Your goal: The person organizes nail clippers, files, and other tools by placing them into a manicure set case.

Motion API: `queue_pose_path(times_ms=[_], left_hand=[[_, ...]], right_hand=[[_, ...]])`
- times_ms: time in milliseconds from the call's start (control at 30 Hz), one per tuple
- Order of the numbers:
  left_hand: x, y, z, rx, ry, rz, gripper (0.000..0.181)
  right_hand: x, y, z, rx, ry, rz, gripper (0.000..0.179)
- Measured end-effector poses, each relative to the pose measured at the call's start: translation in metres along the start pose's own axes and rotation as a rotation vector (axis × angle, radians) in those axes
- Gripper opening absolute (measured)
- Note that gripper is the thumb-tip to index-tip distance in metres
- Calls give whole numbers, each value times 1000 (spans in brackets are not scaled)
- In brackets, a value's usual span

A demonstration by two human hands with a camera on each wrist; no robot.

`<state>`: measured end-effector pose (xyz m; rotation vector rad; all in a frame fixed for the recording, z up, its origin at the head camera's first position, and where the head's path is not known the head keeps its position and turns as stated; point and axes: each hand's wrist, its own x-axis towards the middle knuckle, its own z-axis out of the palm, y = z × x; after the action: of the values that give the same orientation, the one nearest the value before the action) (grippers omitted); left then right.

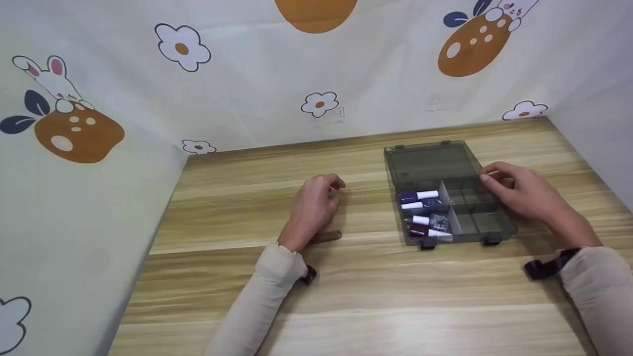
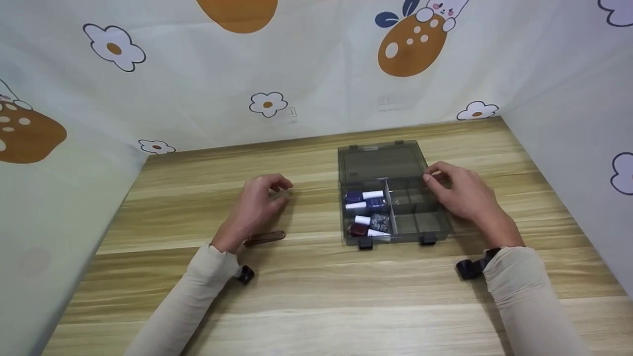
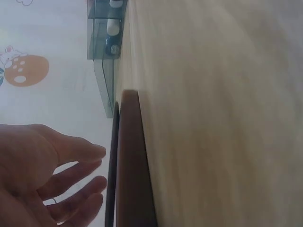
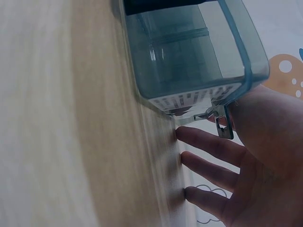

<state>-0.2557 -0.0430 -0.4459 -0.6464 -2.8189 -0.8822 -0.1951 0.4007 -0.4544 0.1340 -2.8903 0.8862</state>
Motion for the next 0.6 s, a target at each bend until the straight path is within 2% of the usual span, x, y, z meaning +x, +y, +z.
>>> queue_pose_path(times_ms=[300,600], left_hand=[[-1,-6,-4,19,-18,-87,15],[-3,-11,-5,44,2,-101,12]], right_hand=[[-1,1,-1,4,4,-4,35],[0,-1,-1,19,-16,17,39]])
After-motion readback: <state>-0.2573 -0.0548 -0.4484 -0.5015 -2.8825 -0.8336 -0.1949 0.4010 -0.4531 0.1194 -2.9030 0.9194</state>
